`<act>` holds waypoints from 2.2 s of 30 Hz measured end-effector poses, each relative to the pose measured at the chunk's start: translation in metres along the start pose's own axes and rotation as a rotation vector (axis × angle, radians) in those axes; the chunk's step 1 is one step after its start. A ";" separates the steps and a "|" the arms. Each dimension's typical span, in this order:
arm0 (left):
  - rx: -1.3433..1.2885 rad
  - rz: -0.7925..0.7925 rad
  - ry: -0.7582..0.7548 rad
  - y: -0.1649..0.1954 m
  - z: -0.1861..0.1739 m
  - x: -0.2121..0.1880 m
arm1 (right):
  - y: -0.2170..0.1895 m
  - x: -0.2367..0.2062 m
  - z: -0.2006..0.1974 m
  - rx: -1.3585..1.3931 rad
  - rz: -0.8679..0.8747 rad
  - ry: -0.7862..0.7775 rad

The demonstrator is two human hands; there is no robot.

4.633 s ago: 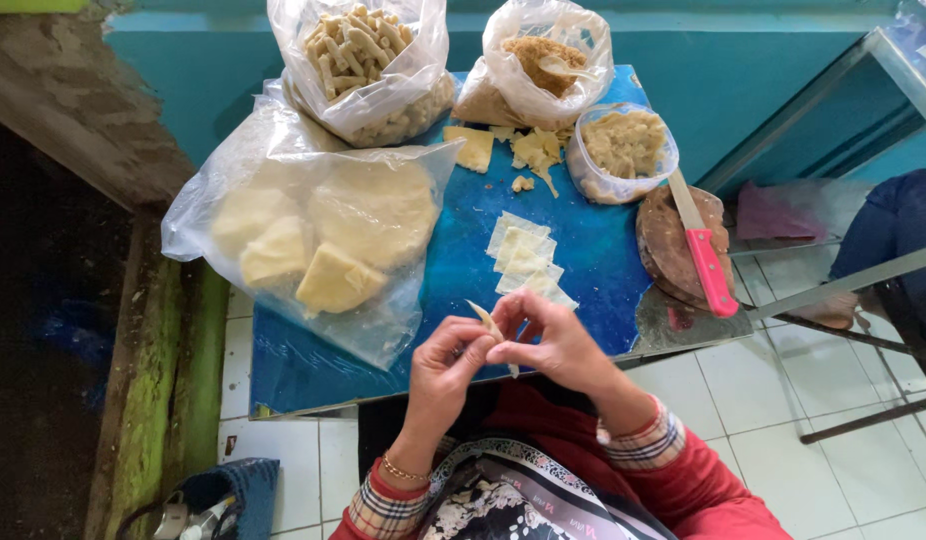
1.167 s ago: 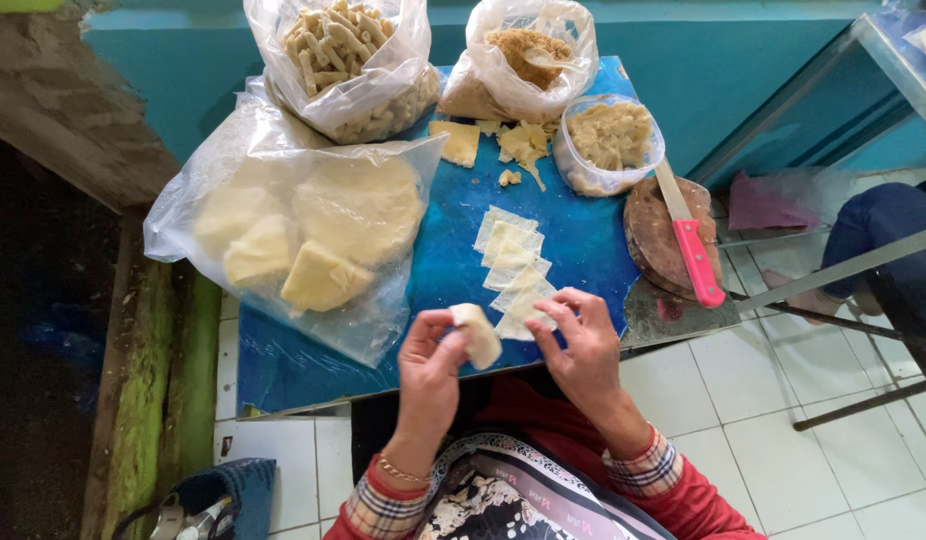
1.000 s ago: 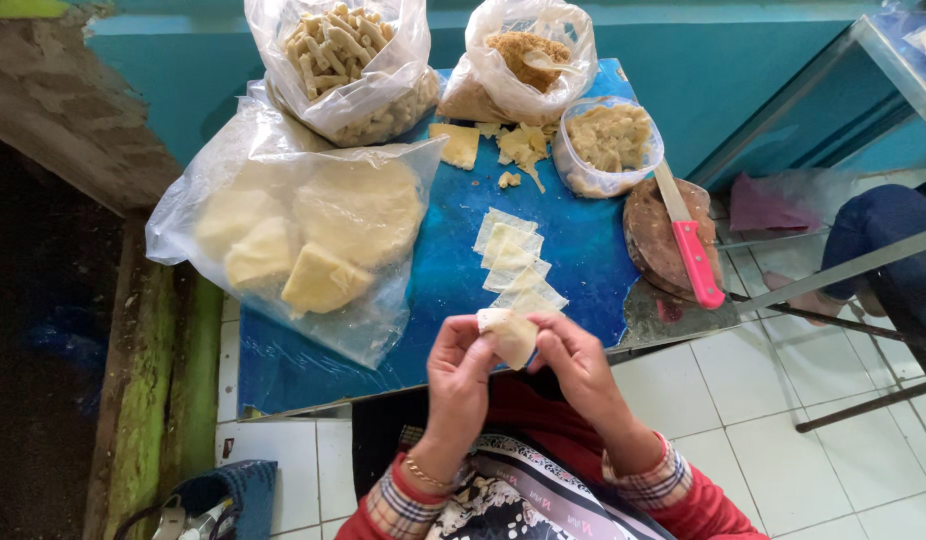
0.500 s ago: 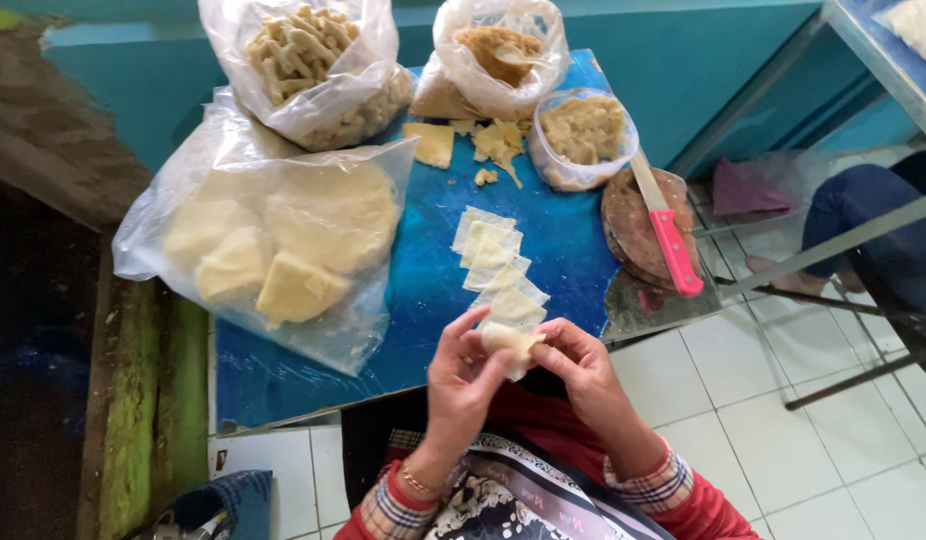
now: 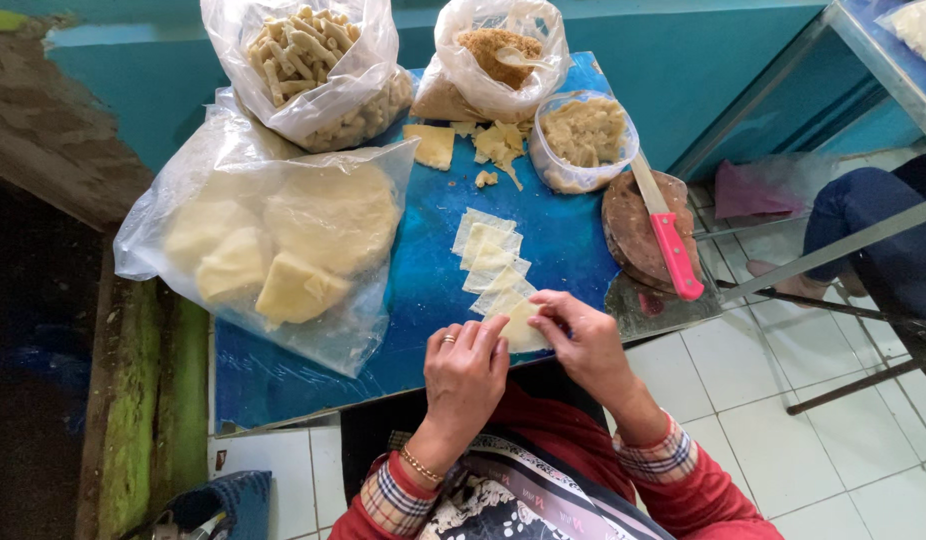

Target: The person folds small square dough wrappers into filled snack pieces at a small blue table. They place filling from a plastic container onto a wrapper, fold the wrapper over the filling by hand, press the edges closed, and set the finished piece on the table with previously folded pieces.

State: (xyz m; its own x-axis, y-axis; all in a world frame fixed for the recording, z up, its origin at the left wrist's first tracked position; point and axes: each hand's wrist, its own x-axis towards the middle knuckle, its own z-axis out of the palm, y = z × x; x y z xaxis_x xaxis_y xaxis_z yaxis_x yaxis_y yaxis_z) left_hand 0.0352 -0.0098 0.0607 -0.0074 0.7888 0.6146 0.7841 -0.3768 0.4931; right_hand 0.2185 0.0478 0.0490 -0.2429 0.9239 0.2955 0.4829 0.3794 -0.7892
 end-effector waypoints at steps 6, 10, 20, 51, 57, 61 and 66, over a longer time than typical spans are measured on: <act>0.067 -0.001 -0.061 -0.002 -0.002 -0.005 | -0.017 0.005 0.005 -0.347 -0.340 0.018; 0.081 -0.030 -0.087 -0.003 -0.004 -0.004 | -0.016 0.015 0.001 -0.485 -0.434 0.076; -0.056 -0.059 -0.057 -0.011 -0.007 0.004 | 0.081 0.211 -0.060 -1.003 -0.081 -0.168; 0.057 0.123 -0.083 -0.015 -0.004 -0.004 | 0.003 0.049 -0.033 -1.594 -1.048 -0.220; 0.103 0.122 -0.073 -0.015 -0.002 -0.002 | 0.011 0.096 -0.021 -1.587 -0.953 -0.295; 0.073 0.105 -0.116 -0.018 0.000 -0.003 | 0.011 0.122 -0.005 -1.584 -0.903 -0.335; 0.061 0.085 -0.127 -0.018 0.003 -0.005 | 0.021 0.159 0.011 -1.530 -0.869 -0.366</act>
State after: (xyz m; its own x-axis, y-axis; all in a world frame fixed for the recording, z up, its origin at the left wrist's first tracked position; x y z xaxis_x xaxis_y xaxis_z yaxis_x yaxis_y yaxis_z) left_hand 0.0225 -0.0057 0.0468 0.1354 0.8119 0.5679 0.8151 -0.4171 0.4020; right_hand 0.1809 0.2023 0.0736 -0.8773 0.4795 0.0224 0.3466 0.6004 0.7207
